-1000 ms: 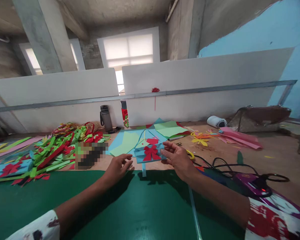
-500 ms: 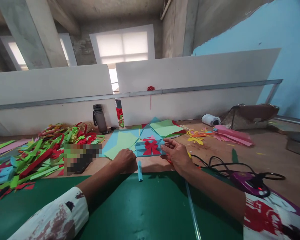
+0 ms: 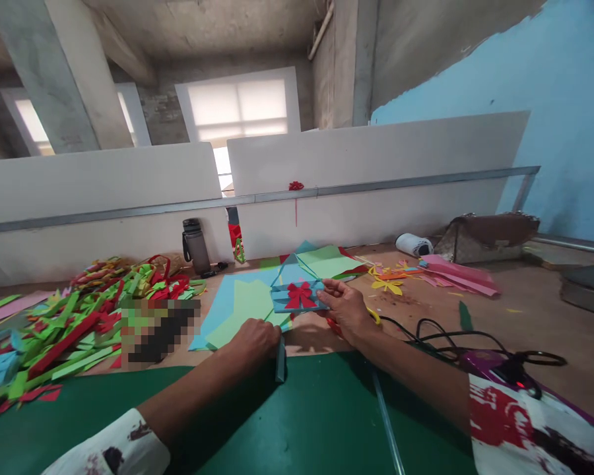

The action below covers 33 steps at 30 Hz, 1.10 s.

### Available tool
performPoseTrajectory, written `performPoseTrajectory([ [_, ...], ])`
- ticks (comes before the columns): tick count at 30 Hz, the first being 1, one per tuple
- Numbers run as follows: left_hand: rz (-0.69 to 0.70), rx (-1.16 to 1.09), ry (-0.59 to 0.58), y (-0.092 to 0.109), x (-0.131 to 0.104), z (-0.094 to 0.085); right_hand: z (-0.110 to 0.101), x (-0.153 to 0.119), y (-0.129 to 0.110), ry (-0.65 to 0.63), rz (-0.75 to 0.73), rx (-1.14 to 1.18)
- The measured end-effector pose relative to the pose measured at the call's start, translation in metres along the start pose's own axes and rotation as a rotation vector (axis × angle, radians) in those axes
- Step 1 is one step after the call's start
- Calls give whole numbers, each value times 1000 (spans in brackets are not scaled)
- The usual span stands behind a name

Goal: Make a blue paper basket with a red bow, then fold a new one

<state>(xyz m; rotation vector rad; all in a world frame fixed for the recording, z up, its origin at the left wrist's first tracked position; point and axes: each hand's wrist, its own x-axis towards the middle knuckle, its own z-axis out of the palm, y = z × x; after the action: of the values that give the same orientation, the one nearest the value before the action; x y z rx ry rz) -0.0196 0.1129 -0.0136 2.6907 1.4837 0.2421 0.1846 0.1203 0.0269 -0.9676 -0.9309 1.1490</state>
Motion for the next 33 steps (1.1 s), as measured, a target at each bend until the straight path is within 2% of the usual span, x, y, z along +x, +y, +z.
performPoseTrajectory([
  [4,62,-86,30,17,-7,4,-1,2,1,1,-6,7],
  [8,85,-173,46,26,-12,1,0,0,3,-3,-5,4],
  [13,32,-359,25,29,-19,-10,0,-1,3,-1,-3,11],
  [18,-153,-657,40,15,-16,-33,-1,-2,2,2,0,12],
  [22,-305,-1032,47,-1,-6,-44,-1,-2,3,-11,7,19],
  [27,-387,-1411,26,-8,2,-40,-1,-1,7,-29,12,33],
  [33,-439,-1594,-24,-13,6,-32,0,-2,7,-32,8,14],
])
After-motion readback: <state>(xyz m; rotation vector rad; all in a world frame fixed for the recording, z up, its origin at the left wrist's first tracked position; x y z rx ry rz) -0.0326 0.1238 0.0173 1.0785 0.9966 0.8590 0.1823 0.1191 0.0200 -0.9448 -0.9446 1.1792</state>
